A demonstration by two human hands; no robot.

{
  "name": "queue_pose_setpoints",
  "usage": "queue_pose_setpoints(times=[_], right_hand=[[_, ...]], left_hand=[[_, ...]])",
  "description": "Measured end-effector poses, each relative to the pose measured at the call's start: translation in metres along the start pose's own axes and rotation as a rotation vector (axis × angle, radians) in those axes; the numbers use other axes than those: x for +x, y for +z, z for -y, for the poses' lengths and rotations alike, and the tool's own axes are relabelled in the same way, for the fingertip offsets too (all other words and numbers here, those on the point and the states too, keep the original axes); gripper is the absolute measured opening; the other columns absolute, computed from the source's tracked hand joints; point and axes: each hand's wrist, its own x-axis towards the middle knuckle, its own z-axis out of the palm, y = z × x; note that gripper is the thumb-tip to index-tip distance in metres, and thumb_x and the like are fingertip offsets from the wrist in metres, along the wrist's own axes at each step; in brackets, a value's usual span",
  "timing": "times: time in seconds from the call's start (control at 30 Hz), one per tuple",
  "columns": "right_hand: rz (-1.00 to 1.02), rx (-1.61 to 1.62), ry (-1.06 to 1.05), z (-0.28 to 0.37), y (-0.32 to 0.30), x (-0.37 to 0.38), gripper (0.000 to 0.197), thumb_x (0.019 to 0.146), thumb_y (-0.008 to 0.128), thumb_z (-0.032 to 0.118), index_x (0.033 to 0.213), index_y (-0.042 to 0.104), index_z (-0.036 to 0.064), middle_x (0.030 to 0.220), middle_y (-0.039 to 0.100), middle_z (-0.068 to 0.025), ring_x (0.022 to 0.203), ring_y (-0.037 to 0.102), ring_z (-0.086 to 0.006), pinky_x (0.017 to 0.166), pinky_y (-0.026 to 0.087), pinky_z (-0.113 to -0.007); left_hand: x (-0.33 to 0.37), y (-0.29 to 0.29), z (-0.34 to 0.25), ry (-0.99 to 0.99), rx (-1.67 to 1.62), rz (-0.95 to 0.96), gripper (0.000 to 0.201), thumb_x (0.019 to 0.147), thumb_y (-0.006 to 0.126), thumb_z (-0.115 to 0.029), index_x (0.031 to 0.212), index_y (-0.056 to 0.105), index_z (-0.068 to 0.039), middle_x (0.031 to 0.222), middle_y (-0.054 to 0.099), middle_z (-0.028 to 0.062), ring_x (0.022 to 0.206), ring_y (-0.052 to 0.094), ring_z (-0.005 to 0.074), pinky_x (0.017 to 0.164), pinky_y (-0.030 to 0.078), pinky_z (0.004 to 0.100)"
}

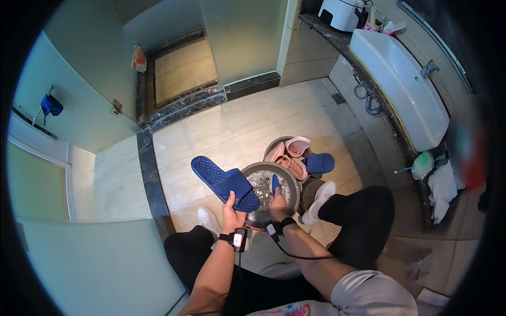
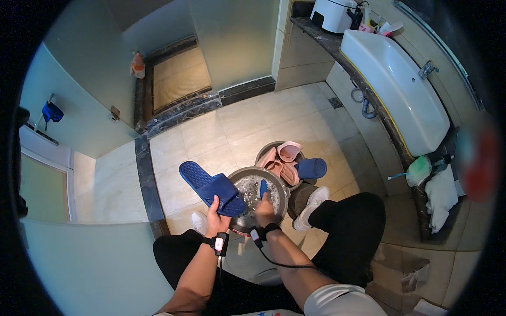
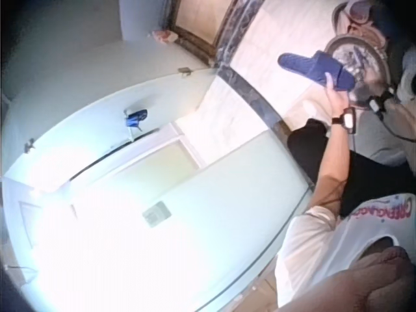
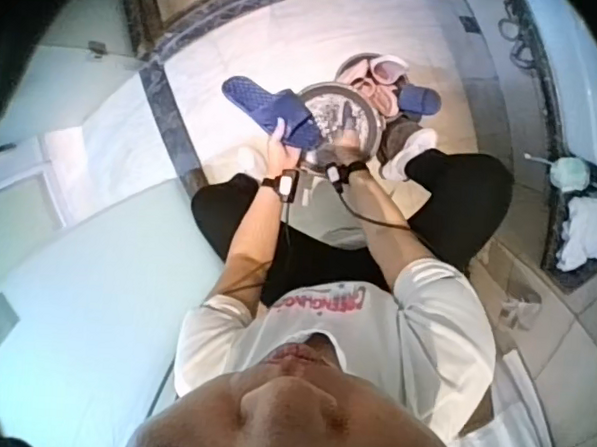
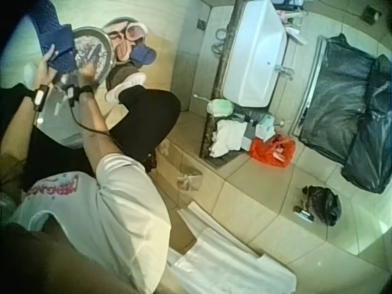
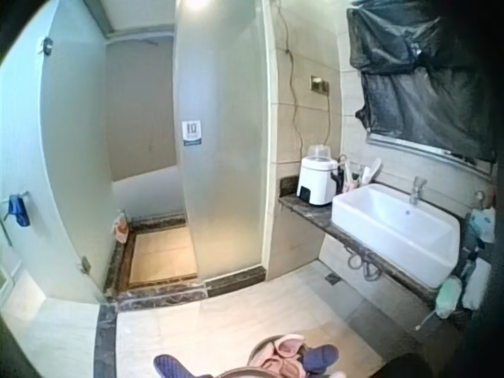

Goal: The person sits on the bathroom floor and scrubs a pair of pink slippers and a pair of blue slippers with a brush in a metal basin of soapy water. They rinse and scrub each slipper individually, then place them in a second basin.

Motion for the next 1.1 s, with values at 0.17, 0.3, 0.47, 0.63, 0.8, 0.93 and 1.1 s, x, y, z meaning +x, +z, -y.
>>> queue_pose_setpoints(times=[0.17, 0.3, 0.47, 0.63, 0.8, 0.93, 1.1], right_hand=[[0.683, -0.035, -0.174, -0.028, -0.011, 0.018, 0.054, 0.077, 0.060, 0.015, 0.129, 0.051, 0.0008, 0.095, 0.064, -0.0242, 0.095, 0.063, -0.0350, 0.083, 0.047, -0.041], [0.580, 0.487, 0.023, 0.001, -0.068, -0.021, 0.048, 0.085, 0.056, 0.007, 0.131, 0.049, -0.0003, 0.078, 0.060, -0.0047, 0.069, 0.054, -0.0117, 0.066, 0.044, -0.026], [0.628, 0.367, -0.266, 0.048, -0.116, -0.066, 0.045, 0.087, 0.057, 0.009, 0.131, 0.053, 0.0125, 0.089, 0.067, -0.0114, 0.074, 0.056, -0.0116, 0.072, 0.045, -0.027], [0.373, -0.213, -0.314, 0.077, -0.116, -0.064, 0.047, 0.087, 0.052, 0.020, 0.133, 0.050, 0.0271, 0.091, 0.059, -0.0181, 0.076, 0.062, -0.0358, 0.071, 0.050, -0.046], [0.411, -0.084, -0.371, 0.078, -0.119, -0.088, 0.044, 0.088, 0.056, 0.021, 0.131, 0.052, 0.0286, 0.088, 0.059, -0.0167, 0.081, 0.061, -0.0364, 0.071, 0.049, -0.044], [0.449, -0.058, -0.308, 0.083, -0.120, -0.065, 0.047, 0.088, 0.055, 0.017, 0.133, 0.050, 0.0300, 0.089, 0.059, -0.0167, 0.086, 0.060, -0.0341, 0.077, 0.048, -0.040], [0.589, 0.269, -0.257, 0.051, -0.110, -0.075, 0.048, 0.085, 0.058, 0.010, 0.131, 0.053, 0.0244, 0.093, 0.064, -0.0156, 0.087, 0.063, -0.0251, 0.081, 0.046, -0.033]], left_hand=[[0.001, 0.006, -0.002, 0.010, -0.020, 0.011, 0.032, 0.087, 0.058, -0.010, 0.119, 0.054, -0.006, 0.110, 0.063, 0.0091, 0.100, 0.061, 0.0259, 0.087, 0.050, 0.0405], [-0.002, 0.004, 0.000, 0.027, 0.031, -0.059, 0.025, 0.085, 0.061, -0.011, 0.109, 0.059, -0.005, 0.103, 0.065, 0.0089, 0.096, 0.062, 0.0241, 0.087, 0.050, 0.0379], [0.003, -0.004, 0.014, 0.000, 0.009, 0.014, 0.023, 0.084, 0.060, -0.013, 0.106, 0.059, -0.006, 0.101, 0.066, 0.0084, 0.093, 0.063, 0.0239, 0.086, 0.049, 0.0380], [-0.021, 0.016, 0.018, -0.116, -0.032, 0.046, 0.023, 0.085, 0.059, -0.021, 0.104, 0.061, -0.007, 0.101, 0.066, 0.0069, 0.090, 0.063, 0.0250, 0.085, 0.050, 0.0400], [-0.024, 0.004, 0.009, -0.133, -0.027, 0.045, 0.027, 0.084, 0.060, -0.024, 0.105, 0.060, -0.007, 0.101, 0.066, 0.0081, 0.092, 0.062, 0.0271, 0.086, 0.049, 0.0428], [-0.018, 0.003, 0.010, -0.099, -0.038, 0.041, 0.031, 0.084, 0.060, -0.026, 0.107, 0.060, -0.005, 0.102, 0.066, 0.0096, 0.095, 0.062, 0.0282, 0.088, 0.048, 0.0439], [-0.008, -0.002, -0.017, 0.015, -0.120, -0.013, 0.029, 0.083, 0.059, -0.022, 0.106, 0.059, -0.004, 0.101, 0.066, 0.0102, 0.092, 0.063, 0.0291, 0.088, 0.049, 0.0435]])
